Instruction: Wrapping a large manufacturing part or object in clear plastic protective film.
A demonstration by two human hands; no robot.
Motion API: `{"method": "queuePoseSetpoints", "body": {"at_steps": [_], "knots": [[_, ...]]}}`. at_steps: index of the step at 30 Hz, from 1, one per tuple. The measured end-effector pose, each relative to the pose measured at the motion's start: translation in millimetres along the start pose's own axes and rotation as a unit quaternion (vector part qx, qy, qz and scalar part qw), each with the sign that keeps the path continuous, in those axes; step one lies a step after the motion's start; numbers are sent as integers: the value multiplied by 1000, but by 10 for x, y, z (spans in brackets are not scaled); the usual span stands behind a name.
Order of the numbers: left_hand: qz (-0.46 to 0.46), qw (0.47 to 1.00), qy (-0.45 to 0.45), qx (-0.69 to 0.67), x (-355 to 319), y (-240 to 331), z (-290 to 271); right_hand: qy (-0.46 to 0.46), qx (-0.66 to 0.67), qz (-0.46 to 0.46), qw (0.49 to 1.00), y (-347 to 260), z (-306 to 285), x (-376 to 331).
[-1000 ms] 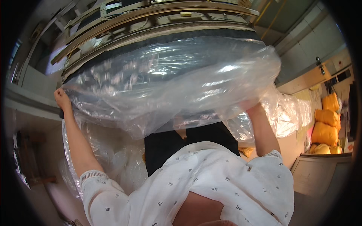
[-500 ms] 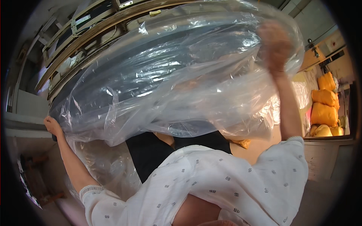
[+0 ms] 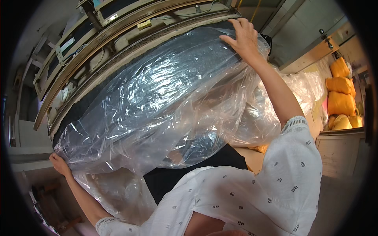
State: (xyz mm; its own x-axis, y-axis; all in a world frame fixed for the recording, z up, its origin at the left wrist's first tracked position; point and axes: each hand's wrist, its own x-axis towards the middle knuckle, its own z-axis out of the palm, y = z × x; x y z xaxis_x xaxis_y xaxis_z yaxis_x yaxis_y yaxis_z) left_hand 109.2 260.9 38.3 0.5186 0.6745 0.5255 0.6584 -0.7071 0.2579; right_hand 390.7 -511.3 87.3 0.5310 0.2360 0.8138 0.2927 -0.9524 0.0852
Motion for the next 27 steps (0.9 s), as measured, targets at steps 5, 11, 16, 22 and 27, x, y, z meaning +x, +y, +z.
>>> {"method": "queuePoseSetpoints", "body": {"at_steps": [5,11,16,22,27], "knots": [[31,999,30,-27,56,-283,48,-161,338,131,918,3,352,175],[35,994,90,-52,154,-531,118,-314,414,223,825,61,-55,-89],[-22,979,126,-158,267,-917,124,-273,311,189,891,-78,-301,-325],[-98,875,-2,-474,246,-1301,-837,-181,285,153,929,-62,-15,-320],[-142,884,-107,-433,-261,-1107,-1789,-183,289,157,926,-4,106,-283]]}}
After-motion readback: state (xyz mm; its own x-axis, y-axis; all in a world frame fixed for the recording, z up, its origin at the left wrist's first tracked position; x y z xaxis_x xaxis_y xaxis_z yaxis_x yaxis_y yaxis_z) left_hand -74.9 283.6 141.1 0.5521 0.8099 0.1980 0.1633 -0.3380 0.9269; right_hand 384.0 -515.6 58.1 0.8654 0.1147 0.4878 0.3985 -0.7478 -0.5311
